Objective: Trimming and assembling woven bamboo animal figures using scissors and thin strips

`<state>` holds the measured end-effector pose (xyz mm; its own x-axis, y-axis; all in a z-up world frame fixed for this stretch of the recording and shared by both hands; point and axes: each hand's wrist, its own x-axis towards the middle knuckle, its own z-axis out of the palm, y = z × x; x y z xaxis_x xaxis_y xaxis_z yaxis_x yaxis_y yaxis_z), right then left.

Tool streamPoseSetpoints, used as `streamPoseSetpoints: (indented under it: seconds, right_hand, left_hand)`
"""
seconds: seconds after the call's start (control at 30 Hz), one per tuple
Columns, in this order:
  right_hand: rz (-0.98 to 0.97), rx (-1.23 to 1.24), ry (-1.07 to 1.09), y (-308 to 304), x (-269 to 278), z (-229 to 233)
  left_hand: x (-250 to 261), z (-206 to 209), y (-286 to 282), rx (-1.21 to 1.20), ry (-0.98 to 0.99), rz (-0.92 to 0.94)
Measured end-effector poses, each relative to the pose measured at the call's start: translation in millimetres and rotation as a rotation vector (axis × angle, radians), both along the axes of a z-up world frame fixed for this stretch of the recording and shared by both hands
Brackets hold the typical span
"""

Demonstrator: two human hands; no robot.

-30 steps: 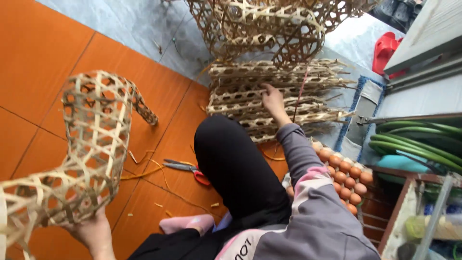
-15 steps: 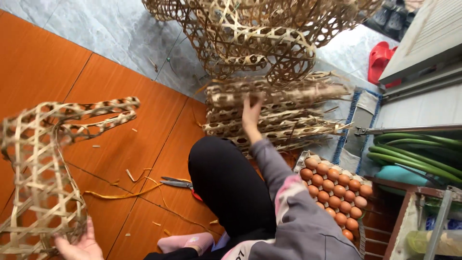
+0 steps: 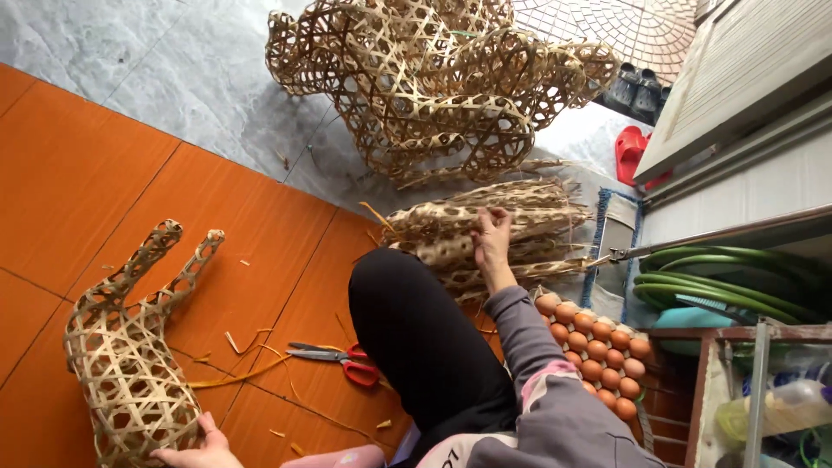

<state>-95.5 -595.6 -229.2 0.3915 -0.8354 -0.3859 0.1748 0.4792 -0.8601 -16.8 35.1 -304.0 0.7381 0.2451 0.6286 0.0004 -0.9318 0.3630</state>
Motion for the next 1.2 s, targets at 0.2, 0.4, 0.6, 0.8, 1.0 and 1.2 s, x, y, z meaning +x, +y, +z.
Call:
streamPoseSetpoints:
  seconds: [0.2, 0.4, 0.6, 0.8, 1.0, 1.2]
  right_hand:
    - [-0.128, -0.775, 0.086, 45.6, 4.6, 66.1]
    - [-0.322, -0.830, -0.069, 74.7, 21.9, 191.3]
    - [0.189, -0.904, -0.507, 133.4, 65.7, 240.9]
    - [0.799, -1.110, -0.558, 245.6, 114.8, 230.9]
    - [1.214, -0.808, -0.544, 305.4, 122.0, 186.3]
    - [1.293, -0.871, -0.421, 301.9, 119.0, 190.3]
  left_hand:
    - [39.4, -34.5, 23.4, -1.987, -0.022, 0.625]
    - [26.1, -5.0, 52.1, -1.934, 0.285, 0.359]
    - [88.4, 96.5, -25.3, -1.645, 0.266, 0.003]
    - [50.6, 298.5, -97.7, -0.950, 0.232, -0.697]
    - [20.0, 294.9, -112.5, -0.845, 0.525, -0.780]
    - [36.7, 252.5, -120.6, -1.102, 0.483, -0.559]
